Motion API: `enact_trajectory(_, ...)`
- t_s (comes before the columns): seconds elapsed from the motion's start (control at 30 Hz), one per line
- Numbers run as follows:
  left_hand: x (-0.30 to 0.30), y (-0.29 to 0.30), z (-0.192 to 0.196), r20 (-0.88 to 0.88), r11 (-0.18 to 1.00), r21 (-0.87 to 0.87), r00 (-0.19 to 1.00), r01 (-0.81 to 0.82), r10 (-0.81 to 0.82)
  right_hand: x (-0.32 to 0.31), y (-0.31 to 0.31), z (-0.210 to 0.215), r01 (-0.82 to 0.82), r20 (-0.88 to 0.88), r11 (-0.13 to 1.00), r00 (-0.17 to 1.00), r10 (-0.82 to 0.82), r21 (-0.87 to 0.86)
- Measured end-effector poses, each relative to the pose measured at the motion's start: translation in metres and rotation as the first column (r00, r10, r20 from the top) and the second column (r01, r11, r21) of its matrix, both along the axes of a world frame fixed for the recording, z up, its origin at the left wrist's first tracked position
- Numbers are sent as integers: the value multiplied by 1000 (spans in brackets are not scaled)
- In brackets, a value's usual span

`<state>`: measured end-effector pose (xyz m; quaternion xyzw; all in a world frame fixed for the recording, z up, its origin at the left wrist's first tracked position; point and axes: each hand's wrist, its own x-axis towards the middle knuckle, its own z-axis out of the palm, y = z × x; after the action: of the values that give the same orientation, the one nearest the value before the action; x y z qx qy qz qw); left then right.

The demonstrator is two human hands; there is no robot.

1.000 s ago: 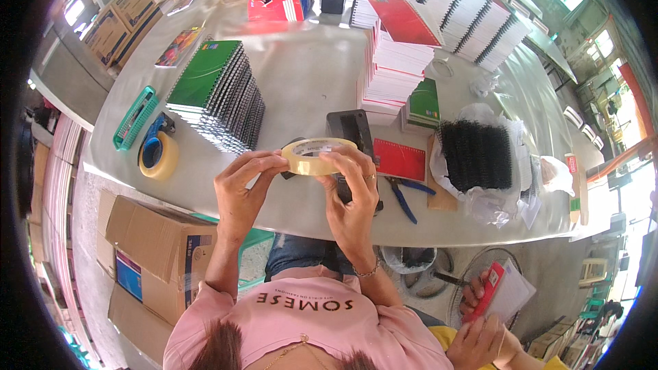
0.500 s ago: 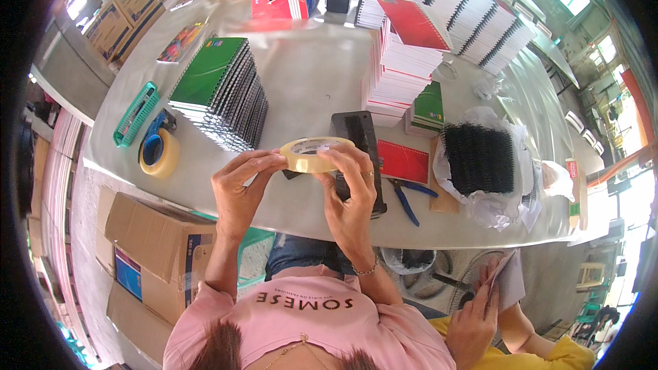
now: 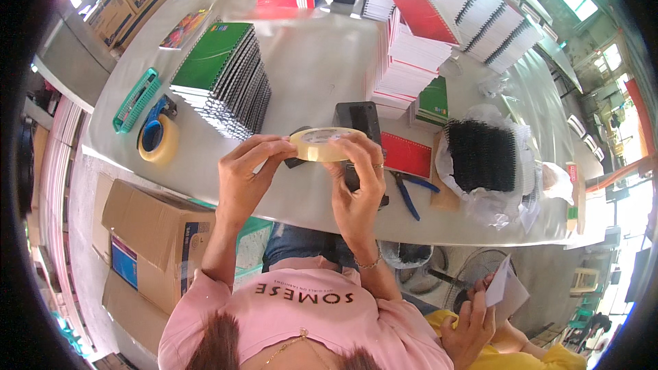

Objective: The person loads a roll of tape into a desk dispenser and then applies strips of tape to the spiral spines of small green notebooks.

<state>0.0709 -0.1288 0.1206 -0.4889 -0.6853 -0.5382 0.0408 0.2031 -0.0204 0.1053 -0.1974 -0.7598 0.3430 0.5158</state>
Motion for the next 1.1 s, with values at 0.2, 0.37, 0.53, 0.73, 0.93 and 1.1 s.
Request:
enact_trajectory(0.2,1,3,10,4,998,-38,999,42,-42,2,0,0,41,-3,998,999,-41,38)
enact_trajectory(0.37,-2,1,15,16,998,-41,999,50,-49,-3,-1,2,51,-23,997,999,-49,62)
enact_trajectory(0.53,-3,2,13,28,998,-2,997,65,-65,-6,0,3,32,-73,998,997,-27,58)
enact_trajectory(0.73,-6,0,3,-5,997,-19,997,75,-75,-12,-4,1,12,-73,998,997,-8,60)
enact_trajectory(0.93,-7,-3,-1,-55,994,-32,993,105,-106,-18,-5,-1,-22,-86,998,996,28,64)
enact_trajectory(1.1,-4,-1,1,-102,994,-46,989,100,-104,-22,-6,3,-20,-107,998,994,25,54)
